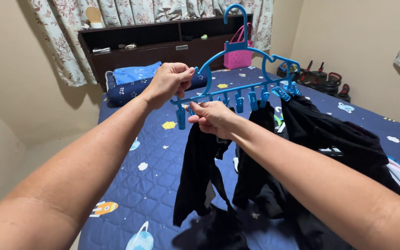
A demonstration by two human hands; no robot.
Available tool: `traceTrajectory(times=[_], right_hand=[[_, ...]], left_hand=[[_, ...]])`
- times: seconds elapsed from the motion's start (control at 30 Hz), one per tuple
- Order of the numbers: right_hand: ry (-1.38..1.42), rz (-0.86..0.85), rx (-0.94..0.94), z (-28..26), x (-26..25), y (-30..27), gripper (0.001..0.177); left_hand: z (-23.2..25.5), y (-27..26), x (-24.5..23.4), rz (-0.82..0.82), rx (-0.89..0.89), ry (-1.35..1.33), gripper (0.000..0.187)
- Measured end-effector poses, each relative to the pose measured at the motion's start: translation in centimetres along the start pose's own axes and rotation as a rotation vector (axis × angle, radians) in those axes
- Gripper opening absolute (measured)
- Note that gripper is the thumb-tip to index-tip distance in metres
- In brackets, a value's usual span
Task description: Hanging and organizing clothes on a bed using hangers.
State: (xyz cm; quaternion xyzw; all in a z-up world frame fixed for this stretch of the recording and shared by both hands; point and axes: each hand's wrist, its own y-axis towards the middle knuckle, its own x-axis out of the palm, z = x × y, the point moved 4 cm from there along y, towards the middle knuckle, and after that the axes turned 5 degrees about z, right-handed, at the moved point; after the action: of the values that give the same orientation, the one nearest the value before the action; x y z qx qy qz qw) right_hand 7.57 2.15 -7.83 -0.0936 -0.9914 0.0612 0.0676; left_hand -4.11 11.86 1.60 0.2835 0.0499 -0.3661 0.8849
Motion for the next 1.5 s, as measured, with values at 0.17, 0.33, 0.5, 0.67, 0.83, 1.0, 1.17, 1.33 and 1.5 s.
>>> traceTrajectory(times=[0.17,0.33,0.5,0.67,0.83,1.0,1.17,1.33,1.5], right_hand=[[-0.02,0.177,-0.086,0.2,2.5,-0.5,0.04],[-0.185,0.173,-0.08,-0.7,2.8,-4.8,0.059],[-0.377,0.472,-0.353,0.8,-2.0,-5.8,0.042],[-0.54,0.621,-0.436,-0.6,-3.0,-5.6,0.034],[-0.851,0.654,-0.564,-0.1,-4.8,-2.9,0.033],[-0.743,0.631,-0.586,0.6,-4.1,-1.7,0.032],[-0.002,0.307,-0.384,2.7,-4.0,0.0,0.037],[0.486,-0.158,-0.239,3.9,-3.3,-1.0,0.039],[0.614,-0.066,-0.139,4.9,-3.3,0.2,0.038]], left_hand=[[-1.0,0.4,-0.8,-0.008,0.04,-0.02,0.035],[-2.6,0.7,-0.3,-0.063,0.031,-0.054,0.039],[-3.9,0.3,-0.4,-0.089,-0.035,-0.099,0.037],[-3.9,1.0,0.5,-0.117,-0.018,-0.105,0.037],[-2.3,1.2,0.2,-0.098,0.015,-0.015,0.037],[-1.7,1.2,0.3,-0.113,0.033,-0.046,0.035],[-1.8,1.4,0.3,-0.135,0.034,-0.073,0.035],[-2.4,0.8,0.0,-0.164,-0.02,-0.124,0.036],[-3.0,0.5,0.6,-0.186,-0.015,-0.112,0.035]])
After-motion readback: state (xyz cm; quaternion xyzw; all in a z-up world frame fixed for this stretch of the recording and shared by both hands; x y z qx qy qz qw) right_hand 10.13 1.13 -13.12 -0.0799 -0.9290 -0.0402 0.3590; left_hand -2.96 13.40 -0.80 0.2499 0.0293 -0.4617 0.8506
